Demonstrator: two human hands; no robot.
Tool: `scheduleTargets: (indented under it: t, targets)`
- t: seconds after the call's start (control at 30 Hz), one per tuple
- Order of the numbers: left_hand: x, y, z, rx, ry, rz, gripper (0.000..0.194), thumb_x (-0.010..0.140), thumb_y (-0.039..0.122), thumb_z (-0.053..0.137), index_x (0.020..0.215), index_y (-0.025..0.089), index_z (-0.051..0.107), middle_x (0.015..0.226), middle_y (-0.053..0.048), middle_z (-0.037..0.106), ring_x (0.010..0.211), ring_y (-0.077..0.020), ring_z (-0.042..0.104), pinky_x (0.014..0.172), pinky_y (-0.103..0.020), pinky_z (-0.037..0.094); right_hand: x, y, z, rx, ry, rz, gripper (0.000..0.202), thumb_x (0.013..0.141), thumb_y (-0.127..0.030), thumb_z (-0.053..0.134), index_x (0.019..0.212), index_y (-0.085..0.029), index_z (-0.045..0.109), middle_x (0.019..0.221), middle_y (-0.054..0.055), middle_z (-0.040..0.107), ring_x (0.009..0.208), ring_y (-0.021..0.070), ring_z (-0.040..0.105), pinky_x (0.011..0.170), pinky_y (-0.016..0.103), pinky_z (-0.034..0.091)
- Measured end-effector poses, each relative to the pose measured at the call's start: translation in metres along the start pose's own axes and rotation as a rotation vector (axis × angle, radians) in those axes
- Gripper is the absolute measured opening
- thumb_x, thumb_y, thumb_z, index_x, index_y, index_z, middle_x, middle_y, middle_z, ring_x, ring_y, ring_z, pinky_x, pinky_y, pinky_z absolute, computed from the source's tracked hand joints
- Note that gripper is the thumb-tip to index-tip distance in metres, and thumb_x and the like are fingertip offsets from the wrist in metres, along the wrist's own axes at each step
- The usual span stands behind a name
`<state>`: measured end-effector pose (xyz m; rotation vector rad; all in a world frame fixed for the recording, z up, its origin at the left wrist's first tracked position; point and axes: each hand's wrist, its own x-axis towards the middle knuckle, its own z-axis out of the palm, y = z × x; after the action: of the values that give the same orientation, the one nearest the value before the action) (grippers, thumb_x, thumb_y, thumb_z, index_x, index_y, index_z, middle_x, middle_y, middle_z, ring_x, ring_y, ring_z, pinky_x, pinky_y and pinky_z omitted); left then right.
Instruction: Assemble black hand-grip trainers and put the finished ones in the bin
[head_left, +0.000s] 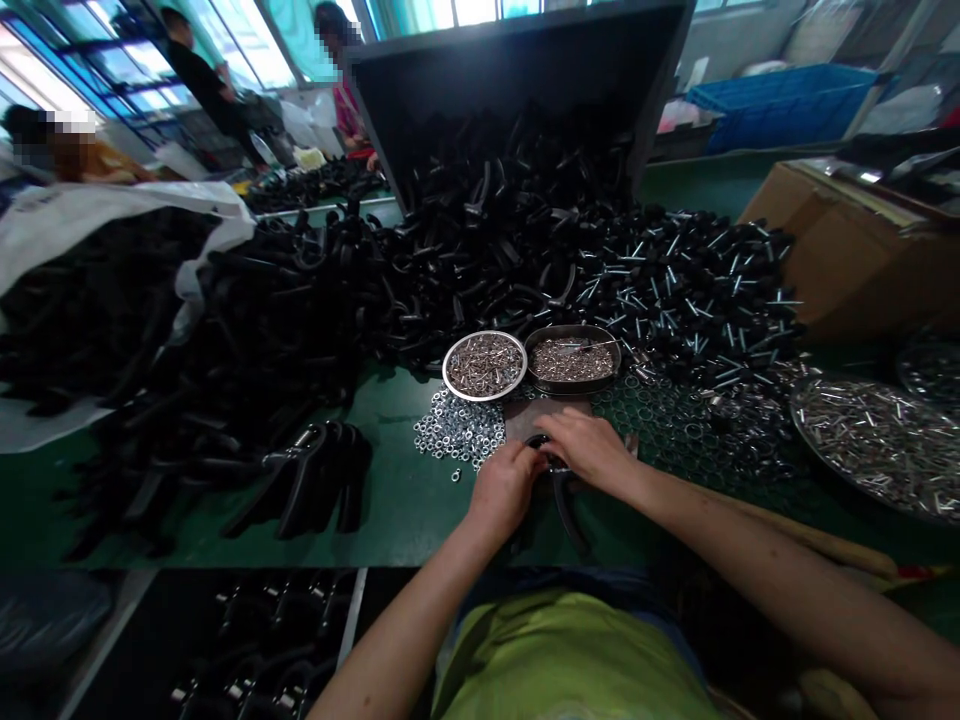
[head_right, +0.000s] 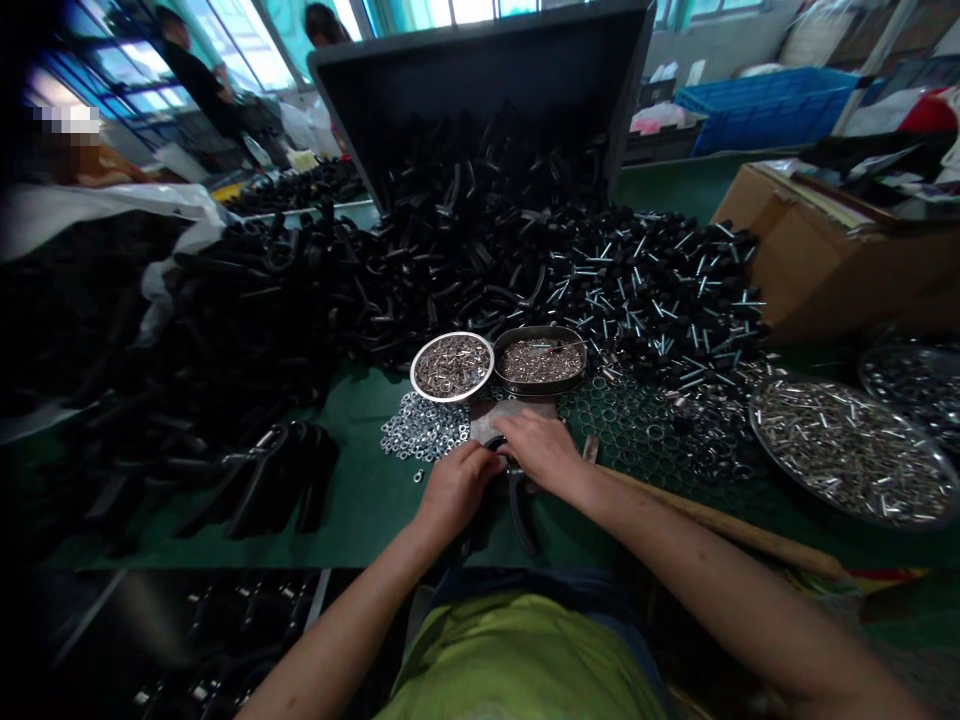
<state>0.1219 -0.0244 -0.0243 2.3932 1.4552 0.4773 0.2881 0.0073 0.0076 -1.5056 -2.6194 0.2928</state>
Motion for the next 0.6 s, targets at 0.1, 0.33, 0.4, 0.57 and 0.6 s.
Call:
scheduleTargets:
  t: [0.1,0.33,0.4,0.57,0.6]
  targets:
    - [-0.003,0.000,0.002,0.140,-0.048,0.133,0.019,0.090,0.022,0.045,0.093,0.020,0.063,0.087,-0.006,0.061,0.081,-0.0178,0.056,0.069,-0.027,0.043,-0.036,0.020,-0.009,0.006,0.099,0.045,0.019,0.089,-0.032,0.048,0.103,-0.023,0.057,0.098,0.006,0.063,0.097,0.0200,0.053,0.076,0.030,0.042]
    - [-0.018,0.002,-0.003,-0.059,0.055,0.023,0.024,0.088,0.029,0.049,0.107,0.021,0.061,0.100,-0.009,0.058,0.093,-0.0186,0.055,0.080,-0.029,0.047,-0.143,0.073,0.005,-0.135,0.065,0.276,0.009,0.081,-0.031,0.055,0.084,-0.023,0.054,0.085,0.007,0.059,0.081,0.0226,0.054,0.064,0.033,0.041]
    - [-0.027,0.007,-0.005,0.020,0.024,-0.038,0.034,0.086,0.026,0.049,0.119,0.026,0.055,0.108,-0.010,0.054,0.096,-0.0204,0.055,0.078,-0.030,0.048,-0.155,0.079,0.017,-0.175,0.100,0.303,0.008,0.083,-0.028,0.051,0.086,-0.021,0.054,0.083,0.008,0.058,0.080,0.0232,0.054,0.068,0.035,0.041]
    - [-0.039,0.017,-0.004,0.201,-0.174,-0.147,0.056,0.084,0.015,0.041,0.138,0.029,0.035,0.102,-0.008,0.055,0.071,-0.0160,0.061,0.061,-0.026,0.048,-0.159,0.081,0.033,-0.238,0.126,0.286,0.016,0.086,-0.026,0.047,0.097,-0.019,0.057,0.090,0.011,0.061,0.085,0.0251,0.054,0.071,0.037,0.040]
    - [-0.038,0.018,-0.003,0.206,-0.185,-0.139,0.056,0.084,0.014,0.040,0.138,0.027,0.034,0.102,-0.009,0.055,0.069,-0.0157,0.061,0.060,-0.026,0.048,-0.158,0.080,0.032,-0.242,0.134,0.282,0.019,0.087,-0.026,0.046,0.100,-0.019,0.057,0.092,0.011,0.061,0.087,0.0253,0.054,0.072,0.037,0.041]
